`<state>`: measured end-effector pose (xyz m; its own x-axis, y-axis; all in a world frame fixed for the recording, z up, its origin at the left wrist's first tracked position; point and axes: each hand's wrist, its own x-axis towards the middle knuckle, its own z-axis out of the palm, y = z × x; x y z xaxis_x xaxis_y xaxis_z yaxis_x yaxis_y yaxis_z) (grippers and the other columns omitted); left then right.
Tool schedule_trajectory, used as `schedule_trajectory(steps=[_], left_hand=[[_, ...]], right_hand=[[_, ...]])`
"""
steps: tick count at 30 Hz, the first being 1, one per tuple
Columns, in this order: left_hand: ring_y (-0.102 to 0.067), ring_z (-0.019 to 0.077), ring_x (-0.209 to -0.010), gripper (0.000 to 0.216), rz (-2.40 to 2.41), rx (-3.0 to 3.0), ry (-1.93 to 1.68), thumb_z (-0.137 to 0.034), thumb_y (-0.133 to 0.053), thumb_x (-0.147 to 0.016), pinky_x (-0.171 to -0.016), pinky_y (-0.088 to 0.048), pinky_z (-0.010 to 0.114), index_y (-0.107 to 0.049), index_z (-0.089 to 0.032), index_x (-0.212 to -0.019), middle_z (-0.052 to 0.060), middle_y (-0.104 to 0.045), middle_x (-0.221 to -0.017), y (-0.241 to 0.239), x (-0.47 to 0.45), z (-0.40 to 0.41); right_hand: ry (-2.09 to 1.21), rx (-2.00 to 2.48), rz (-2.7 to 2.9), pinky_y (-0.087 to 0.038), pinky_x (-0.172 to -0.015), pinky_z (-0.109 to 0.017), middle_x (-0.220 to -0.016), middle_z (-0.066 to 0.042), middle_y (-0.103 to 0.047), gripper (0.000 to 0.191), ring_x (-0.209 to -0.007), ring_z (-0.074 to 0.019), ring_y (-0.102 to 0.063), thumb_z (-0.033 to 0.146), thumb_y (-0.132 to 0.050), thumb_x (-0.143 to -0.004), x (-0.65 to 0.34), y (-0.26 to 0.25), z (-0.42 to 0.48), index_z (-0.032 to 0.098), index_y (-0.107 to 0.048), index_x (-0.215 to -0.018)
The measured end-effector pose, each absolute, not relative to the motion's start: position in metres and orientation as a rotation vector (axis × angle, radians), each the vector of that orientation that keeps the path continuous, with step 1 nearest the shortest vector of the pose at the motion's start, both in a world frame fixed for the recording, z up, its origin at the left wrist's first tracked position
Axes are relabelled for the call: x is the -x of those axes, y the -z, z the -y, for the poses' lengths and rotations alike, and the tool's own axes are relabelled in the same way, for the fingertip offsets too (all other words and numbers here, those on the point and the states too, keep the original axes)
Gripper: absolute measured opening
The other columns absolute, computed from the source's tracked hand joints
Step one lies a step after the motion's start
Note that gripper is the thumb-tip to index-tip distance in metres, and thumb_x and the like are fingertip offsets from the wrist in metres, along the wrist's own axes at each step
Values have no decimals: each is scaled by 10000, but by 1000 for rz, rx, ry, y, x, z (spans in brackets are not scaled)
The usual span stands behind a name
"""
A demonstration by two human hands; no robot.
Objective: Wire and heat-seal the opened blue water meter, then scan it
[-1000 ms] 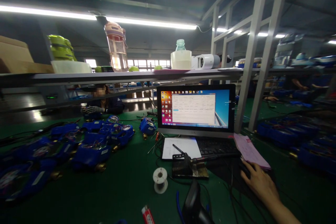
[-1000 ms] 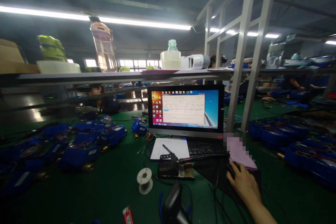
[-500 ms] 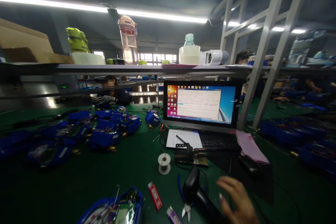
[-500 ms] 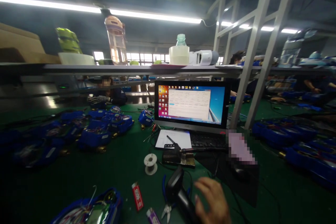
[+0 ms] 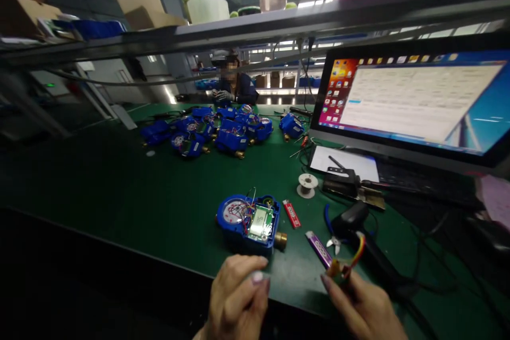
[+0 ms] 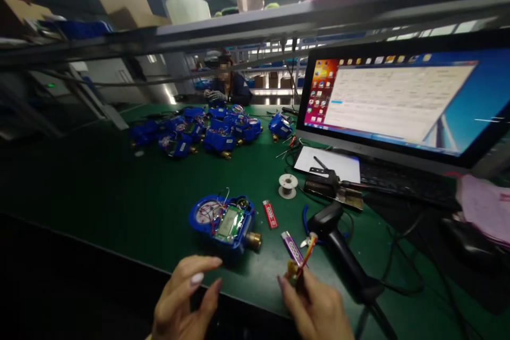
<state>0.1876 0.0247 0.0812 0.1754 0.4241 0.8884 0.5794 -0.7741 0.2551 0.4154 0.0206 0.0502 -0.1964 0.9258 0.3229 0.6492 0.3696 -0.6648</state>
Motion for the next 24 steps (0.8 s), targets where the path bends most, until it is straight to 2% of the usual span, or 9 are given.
schedule_trajectory(steps=[3,5,8,10,15,20,24], left_hand=[[-542,179,-1034,682,1238,2203,1788,37,-606,-720,-869,-492,350,-285,-196,-1275,105,-518,-1105,-54,-170,-27],[-485,217,-1120,745,1414,2143,1826,-66,-669,-725,-953,-441,413,-241,-211,-1317,132,-468,-1176,-40,-164,-30],[-379,284,-1216,880,1581,2124,1726,-257,-738,-702,-1051,-292,581,-154,-232,-1359,164,-378,-1281,-32,-163,-36],[-339,306,-1239,928,1662,2134,1624,-349,-735,-699,-1059,-203,656,-100,-258,-1370,164,-331,-1321,-33,-165,-39],[-240,331,-1302,1009,1793,2150,1516,-446,-735,-673,-1077,-119,674,-28,-286,-1376,151,-261,-1375,-34,-166,-46],[-202,364,-1306,1101,1843,2116,1469,-499,-759,-619,-1055,-135,700,7,-275,-1378,168,-209,-1406,-31,-176,-52],[-219,364,-1297,1063,1887,2006,1497,-464,-752,-644,-1058,-154,691,-2,-281,-1375,158,-212,-1397,-31,-190,-57]], right_hand=[[-448,1806,1926,-373,-436,-255,-473,22,-530,332,-427,-165,-526,503,-439,-865,-436,-61,-48,205,-546,-765],[-374,2069,1979,-372,-476,-282,-502,0,-563,314,-503,-207,-579,483,-448,-866,-438,-64,-68,206,-534,-748],[-262,2273,2067,-405,-538,-307,-660,-72,-650,294,-670,-263,-644,432,-417,-902,-428,-63,-91,178,-563,-872],[-207,2313,2084,-426,-553,-322,-721,-114,-667,298,-698,-279,-653,398,-409,-914,-420,-60,-98,148,-567,-948],[-79,2285,2031,-430,-489,-305,-653,-99,-661,298,-607,-265,-651,360,-471,-896,-410,-47,-91,119,-552,-1050],[237,2074,1945,-372,-412,-246,-686,-53,-662,344,-505,-191,-618,397,-455,-898,-411,-36,-70,153,-542,-1124],[343,1663,1937,-424,-528,-244,-824,-62,-655,353,-660,-161,-632,369,-315,-950,-407,-33,-55,150,-576,-1046]])
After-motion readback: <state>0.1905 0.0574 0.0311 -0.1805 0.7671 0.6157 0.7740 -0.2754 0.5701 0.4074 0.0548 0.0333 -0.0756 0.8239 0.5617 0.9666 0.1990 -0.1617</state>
